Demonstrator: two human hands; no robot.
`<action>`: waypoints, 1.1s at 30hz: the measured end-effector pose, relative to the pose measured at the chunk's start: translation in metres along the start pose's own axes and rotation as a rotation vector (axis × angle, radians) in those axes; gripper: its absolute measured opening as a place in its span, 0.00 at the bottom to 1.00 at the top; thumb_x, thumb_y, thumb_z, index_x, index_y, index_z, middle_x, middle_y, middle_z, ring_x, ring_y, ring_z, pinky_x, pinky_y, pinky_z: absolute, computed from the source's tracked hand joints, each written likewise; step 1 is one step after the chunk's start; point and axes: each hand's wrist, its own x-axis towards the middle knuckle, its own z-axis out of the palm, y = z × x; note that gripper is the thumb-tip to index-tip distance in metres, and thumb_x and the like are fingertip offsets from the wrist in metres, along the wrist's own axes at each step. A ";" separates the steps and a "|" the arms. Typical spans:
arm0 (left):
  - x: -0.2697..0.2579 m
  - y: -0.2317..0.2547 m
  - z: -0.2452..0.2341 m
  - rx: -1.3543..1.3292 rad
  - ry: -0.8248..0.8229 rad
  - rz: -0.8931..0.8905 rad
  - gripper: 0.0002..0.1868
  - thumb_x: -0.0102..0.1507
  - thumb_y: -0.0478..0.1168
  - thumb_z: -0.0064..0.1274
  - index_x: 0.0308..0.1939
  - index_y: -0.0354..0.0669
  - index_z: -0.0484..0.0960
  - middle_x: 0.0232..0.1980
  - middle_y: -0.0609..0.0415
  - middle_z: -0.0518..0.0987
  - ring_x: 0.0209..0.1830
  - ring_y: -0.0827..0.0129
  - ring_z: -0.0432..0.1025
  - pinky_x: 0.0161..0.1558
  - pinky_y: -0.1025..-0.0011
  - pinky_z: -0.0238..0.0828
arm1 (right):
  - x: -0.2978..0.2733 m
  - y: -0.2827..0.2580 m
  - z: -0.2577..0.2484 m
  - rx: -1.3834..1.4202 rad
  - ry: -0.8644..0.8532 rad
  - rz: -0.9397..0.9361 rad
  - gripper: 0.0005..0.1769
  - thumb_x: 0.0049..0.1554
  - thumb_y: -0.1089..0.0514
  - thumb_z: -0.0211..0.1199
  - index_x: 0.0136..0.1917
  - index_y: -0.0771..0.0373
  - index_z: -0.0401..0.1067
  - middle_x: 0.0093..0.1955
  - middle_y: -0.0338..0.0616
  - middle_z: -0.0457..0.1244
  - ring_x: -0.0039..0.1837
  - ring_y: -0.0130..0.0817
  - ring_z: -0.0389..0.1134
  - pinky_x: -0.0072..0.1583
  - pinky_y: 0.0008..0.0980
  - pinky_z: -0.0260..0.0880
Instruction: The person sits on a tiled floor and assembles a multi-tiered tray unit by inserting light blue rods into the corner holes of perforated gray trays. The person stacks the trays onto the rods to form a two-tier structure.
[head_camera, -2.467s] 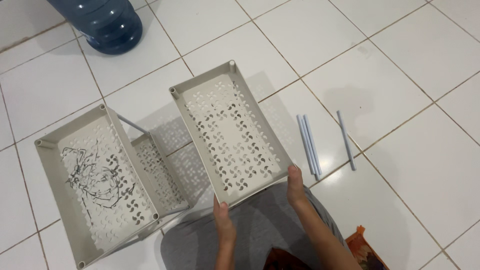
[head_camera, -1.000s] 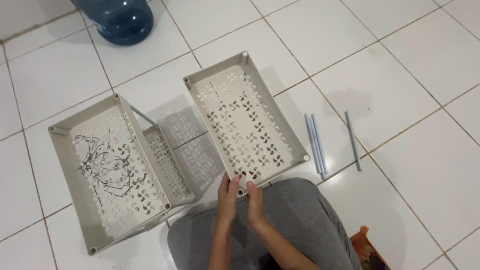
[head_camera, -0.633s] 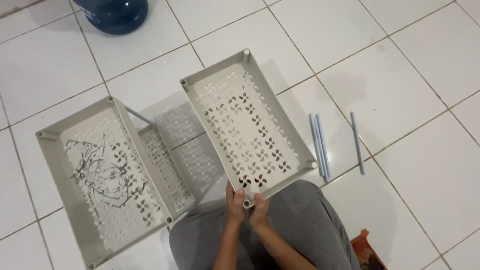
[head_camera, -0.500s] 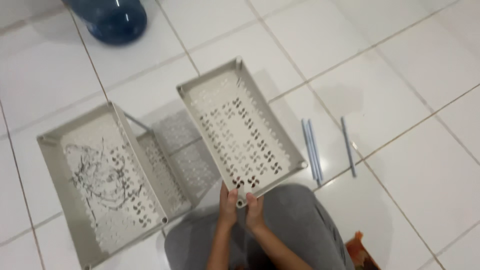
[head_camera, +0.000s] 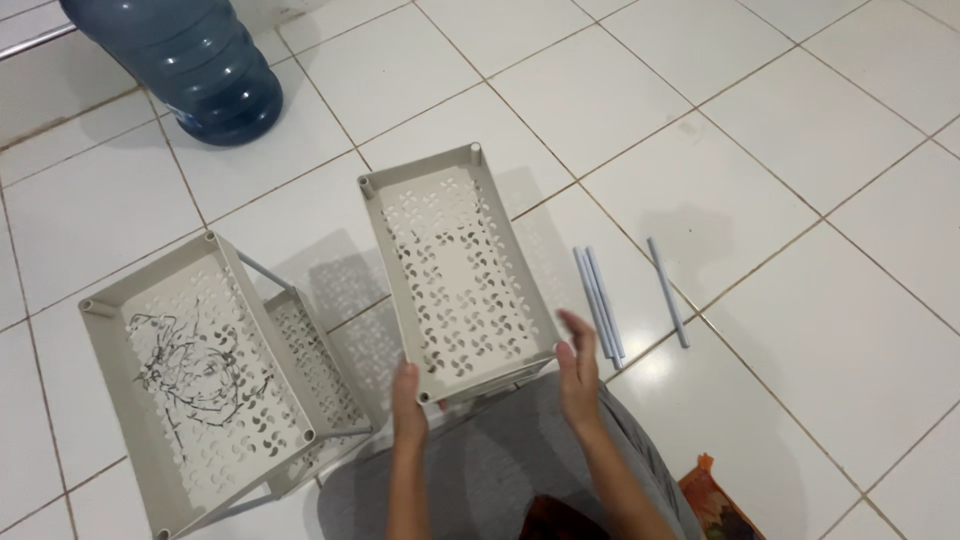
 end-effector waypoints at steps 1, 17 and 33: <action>-0.001 -0.001 0.000 0.034 0.111 0.025 0.37 0.77 0.64 0.36 0.66 0.32 0.77 0.42 0.49 0.83 0.33 0.65 0.77 0.33 0.66 0.75 | -0.001 -0.002 -0.003 -0.010 -0.049 0.125 0.33 0.74 0.47 0.54 0.86 0.65 0.60 0.82 0.58 0.63 0.80 0.48 0.62 0.81 0.48 0.60; -0.084 0.013 0.099 0.096 0.408 0.292 0.50 0.70 0.33 0.51 0.87 0.31 0.34 0.87 0.27 0.50 0.84 0.45 0.57 0.82 0.54 0.56 | -0.063 -0.052 0.026 -0.298 -0.242 -0.223 0.28 0.62 0.67 0.68 0.75 0.61 0.73 0.79 0.57 0.61 0.83 0.55 0.62 0.79 0.49 0.66; -0.103 0.054 0.073 0.750 0.574 0.681 0.51 0.73 0.43 0.58 0.92 0.36 0.43 0.95 0.32 0.39 0.95 0.43 0.44 0.91 0.35 0.45 | 0.073 -0.058 0.000 -0.752 -0.105 -0.577 0.35 0.65 0.72 0.62 0.82 0.53 0.68 0.86 0.40 0.62 0.84 0.57 0.59 0.85 0.61 0.58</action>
